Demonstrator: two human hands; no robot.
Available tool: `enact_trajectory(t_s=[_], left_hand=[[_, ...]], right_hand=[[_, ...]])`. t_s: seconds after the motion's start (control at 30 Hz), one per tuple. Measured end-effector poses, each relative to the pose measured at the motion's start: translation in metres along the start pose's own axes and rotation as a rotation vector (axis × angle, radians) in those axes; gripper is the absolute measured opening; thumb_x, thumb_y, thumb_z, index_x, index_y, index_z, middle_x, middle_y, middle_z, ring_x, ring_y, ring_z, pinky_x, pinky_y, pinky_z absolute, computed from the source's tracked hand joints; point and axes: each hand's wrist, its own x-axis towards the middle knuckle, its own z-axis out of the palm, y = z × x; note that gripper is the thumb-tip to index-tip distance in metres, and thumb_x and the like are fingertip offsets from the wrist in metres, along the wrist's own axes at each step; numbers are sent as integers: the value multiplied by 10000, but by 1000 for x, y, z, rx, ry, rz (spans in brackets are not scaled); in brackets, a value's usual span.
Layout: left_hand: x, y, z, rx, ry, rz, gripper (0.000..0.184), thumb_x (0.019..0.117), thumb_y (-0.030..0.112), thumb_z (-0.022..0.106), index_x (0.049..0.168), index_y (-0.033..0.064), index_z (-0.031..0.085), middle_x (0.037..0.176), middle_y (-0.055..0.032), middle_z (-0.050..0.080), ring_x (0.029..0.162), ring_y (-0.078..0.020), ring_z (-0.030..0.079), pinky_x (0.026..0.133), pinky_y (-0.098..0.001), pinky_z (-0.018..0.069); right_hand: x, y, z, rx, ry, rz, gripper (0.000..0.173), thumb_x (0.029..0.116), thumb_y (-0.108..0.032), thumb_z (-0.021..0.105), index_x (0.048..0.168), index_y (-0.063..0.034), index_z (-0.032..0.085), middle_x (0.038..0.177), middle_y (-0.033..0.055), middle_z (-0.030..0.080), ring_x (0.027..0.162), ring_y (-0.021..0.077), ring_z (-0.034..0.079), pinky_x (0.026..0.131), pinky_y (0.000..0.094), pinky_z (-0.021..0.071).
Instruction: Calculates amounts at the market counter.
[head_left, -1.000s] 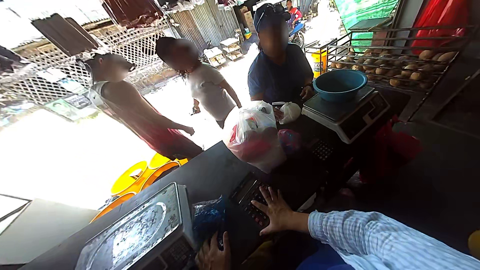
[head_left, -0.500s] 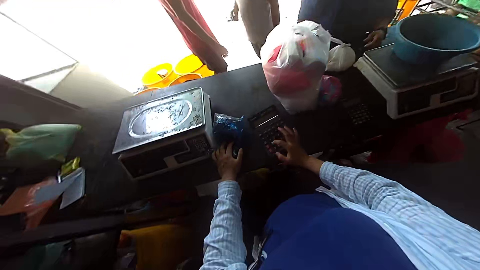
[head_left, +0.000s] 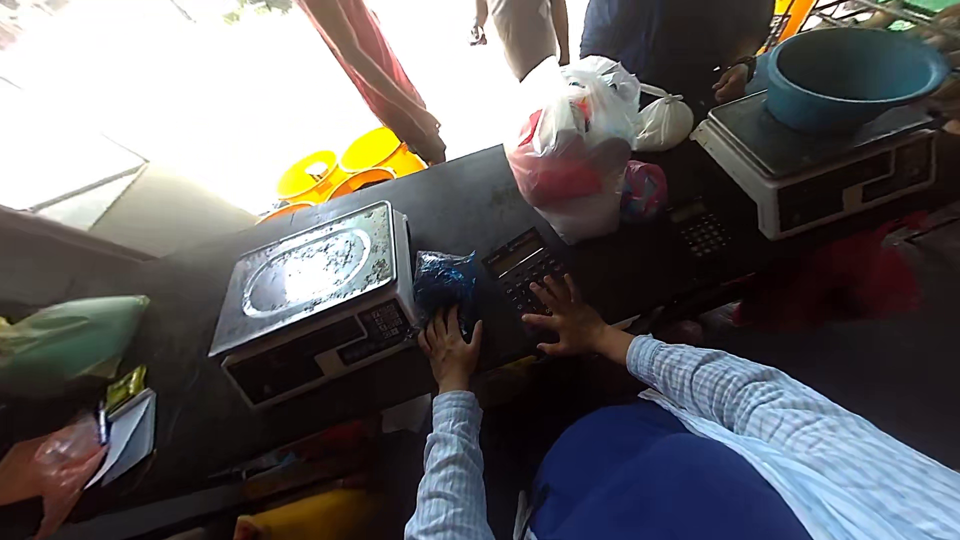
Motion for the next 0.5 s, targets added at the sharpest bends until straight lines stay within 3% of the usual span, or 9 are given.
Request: enact_trajectory(t_s=[0.33, 0.43, 0.5], left_hand=[[2, -2, -2, -22, -45, 37, 719, 968, 607, 454, 1459, 90, 552, 1526, -234, 480, 1431, -460, 412, 1176, -649, 220], [4, 3, -11, -64, -82, 17, 705, 980, 595, 471, 1453, 81, 559, 1527, -251, 473, 1427, -469, 414, 1185, -648, 214], [5, 6, -15, -94, -112, 3, 684, 987, 583, 480, 1443, 82, 573, 1523, -250, 478, 1429, -468, 412, 1197, -638, 205]], right_hand=[[2, 0, -1, 17, 17, -21, 604, 932, -608, 599, 1486, -376, 541, 1694, 209, 198, 1568, 462, 90, 1183, 750, -20], [-4, 1, -1, 72, 210, 32, 535, 927, -551, 629, 1395, -293, 638, 1630, 171, 378, 1547, 424, 235, 1200, 731, 68], [-10, 6, 9, 141, 463, 189, 431, 928, -441, 639, 1249, -165, 720, 1510, 168, 536, 1474, 394, 401, 1204, 687, 204]])
